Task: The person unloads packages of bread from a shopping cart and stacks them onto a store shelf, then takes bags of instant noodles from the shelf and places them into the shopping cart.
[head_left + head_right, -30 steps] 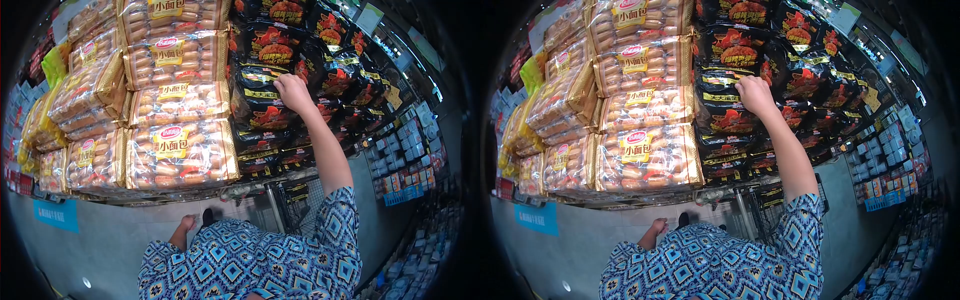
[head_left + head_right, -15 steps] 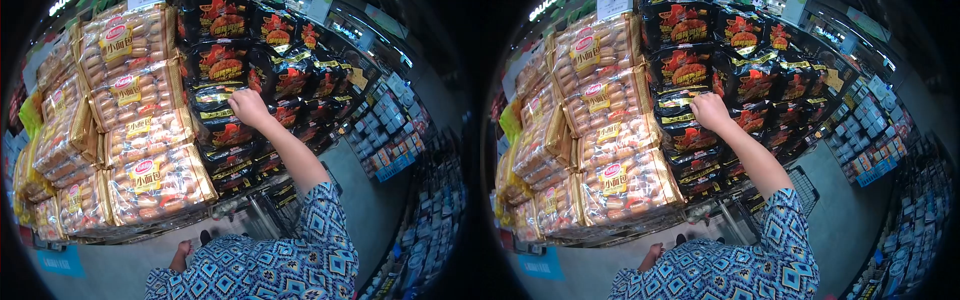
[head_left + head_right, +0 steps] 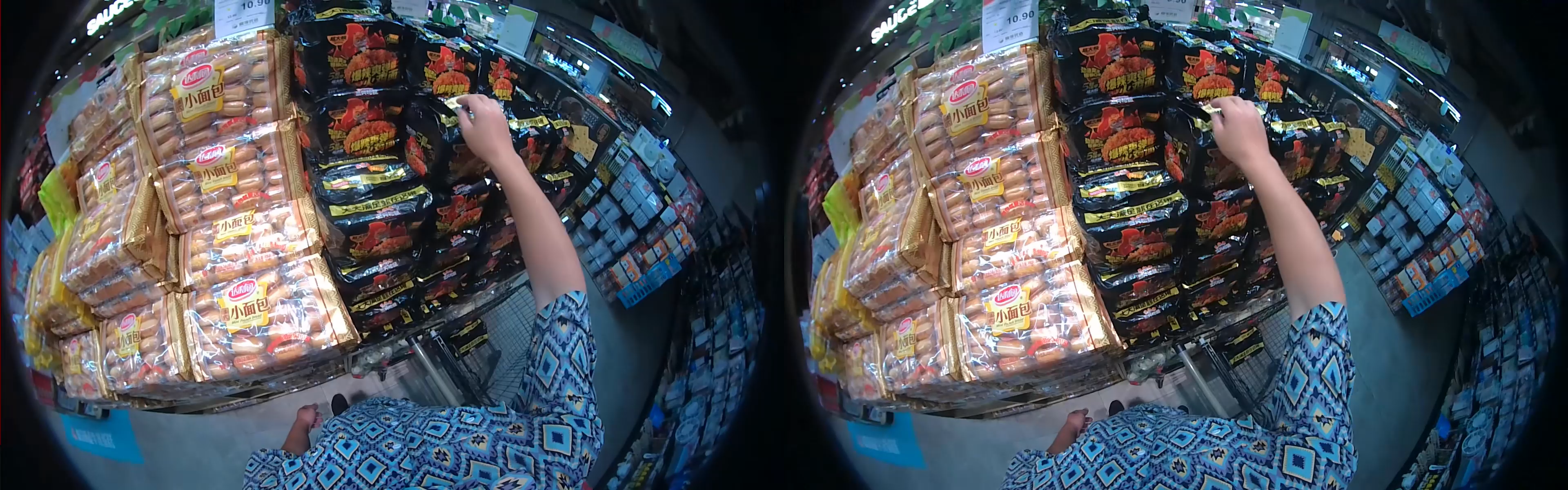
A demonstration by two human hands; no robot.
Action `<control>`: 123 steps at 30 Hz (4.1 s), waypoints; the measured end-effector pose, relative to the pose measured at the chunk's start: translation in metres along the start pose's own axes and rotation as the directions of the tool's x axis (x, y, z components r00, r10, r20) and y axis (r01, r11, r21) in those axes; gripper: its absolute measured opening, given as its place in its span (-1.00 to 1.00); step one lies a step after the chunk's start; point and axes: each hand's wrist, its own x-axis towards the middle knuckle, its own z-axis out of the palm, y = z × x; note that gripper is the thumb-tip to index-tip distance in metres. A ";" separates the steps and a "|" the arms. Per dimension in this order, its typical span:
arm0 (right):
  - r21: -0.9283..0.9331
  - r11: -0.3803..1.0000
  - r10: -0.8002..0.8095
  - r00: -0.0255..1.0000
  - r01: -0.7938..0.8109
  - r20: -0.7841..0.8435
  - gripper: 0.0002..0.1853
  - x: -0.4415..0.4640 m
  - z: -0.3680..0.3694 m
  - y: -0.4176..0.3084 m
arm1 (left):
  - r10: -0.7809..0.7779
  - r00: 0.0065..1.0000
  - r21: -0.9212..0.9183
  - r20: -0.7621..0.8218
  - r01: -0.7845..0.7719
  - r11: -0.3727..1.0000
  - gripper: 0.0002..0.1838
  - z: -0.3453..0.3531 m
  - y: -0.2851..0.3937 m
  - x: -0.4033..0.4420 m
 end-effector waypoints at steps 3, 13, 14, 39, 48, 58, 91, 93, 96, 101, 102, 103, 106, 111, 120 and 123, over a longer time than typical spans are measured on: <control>-0.149 0.989 0.027 0.974 0.007 0.224 -0.76 0.005 0.003 0.028 | -0.009 1.000 -0.025 0.015 0.010 1.000 -0.61 0.002 -0.006 0.005; -0.243 0.965 0.032 0.868 0.103 0.496 -0.75 0.029 0.021 0.025 | 0.000 1.000 -0.063 0.006 0.001 0.998 -0.60 -0.001 -0.024 0.014; -0.261 0.965 0.095 0.879 0.035 0.468 -0.75 0.032 0.022 0.021 | 0.001 1.000 -0.079 0.001 -0.001 0.997 -0.61 -0.002 -0.027 0.015; -0.072 0.997 0.040 0.999 -0.037 0.034 -0.83 0.037 -0.006 0.029 | 0.049 0.998 -0.089 0.036 -0.045 0.995 -0.63 0.005 -0.028 0.000; -0.006 0.999 0.030 0.989 -0.031 -0.147 -0.78 0.033 -0.074 0.024 | 0.159 0.969 -0.027 0.190 -0.157 0.987 -0.67 0.013 -0.004 0.006; 0.370 0.928 -0.042 0.999 0.050 -0.029 -0.74 -0.087 -0.172 -0.051 | 0.267 0.650 0.033 0.711 -0.411 0.911 -0.61 0.071 0.138 -0.104; 0.687 -0.039 0.697 0.473 -0.726 0.539 -0.67 -0.338 -0.149 -0.118 | 0.504 0.597 -0.540 0.624 -0.137 0.830 -0.43 0.190 0.267 -0.235; 0.539 0.039 0.362 0.514 -0.842 0.778 -0.62 -0.362 -0.153 -0.104 | 0.501 0.597 -0.535 0.626 -0.138 0.833 -0.43 0.199 0.276 -0.233; 0.420 0.088 0.272 0.428 -0.903 0.862 -0.61 -0.363 -0.155 -0.115 | 0.453 0.536 -0.451 0.712 -0.145 0.880 -0.43 0.208 0.278 -0.234; 0.311 0.088 0.189 0.322 -0.947 0.928 -0.67 -0.362 -0.154 -0.128 | 0.314 0.461 -0.271 0.830 -0.157 0.950 -0.44 0.197 0.244 -0.249; 0.402 0.004 0.179 0.396 -0.916 0.900 -0.67 -0.350 -0.160 -0.133 | 0.295 0.462 -0.250 0.836 -0.157 0.955 -0.44 0.186 0.234 -0.251; 0.275 -0.137 0.173 0.250 -0.952 0.952 -0.65 -0.367 -0.150 -0.139 | 0.281 0.466 -0.233 0.839 -0.158 0.960 -0.44 0.171 0.225 -0.253; 0.434 -0.182 0.221 0.393 -0.882 0.892 -0.66 -0.378 -0.143 -0.148 | 0.260 0.498 -0.208 0.827 -0.158 0.965 -0.44 0.128 0.207 -0.261; 0.569 -0.566 0.532 0.262 -0.597 0.805 -0.75 -0.382 -0.150 -0.148 | 0.275 0.560 -0.234 0.782 -0.146 0.961 -0.45 0.157 0.228 -0.258; 0.663 -0.192 0.921 0.100 -0.723 0.376 -0.75 -0.403 -0.201 -0.066 | 0.232 0.517 -0.174 0.824 -0.158 0.972 -0.48 0.205 0.265 -0.213; 0.264 -0.037 0.948 0.050 -0.964 0.315 -0.63 -0.482 -0.176 -0.011 | 0.157 0.618 -0.044 0.770 -0.194 0.980 -0.50 0.184 0.235 -0.187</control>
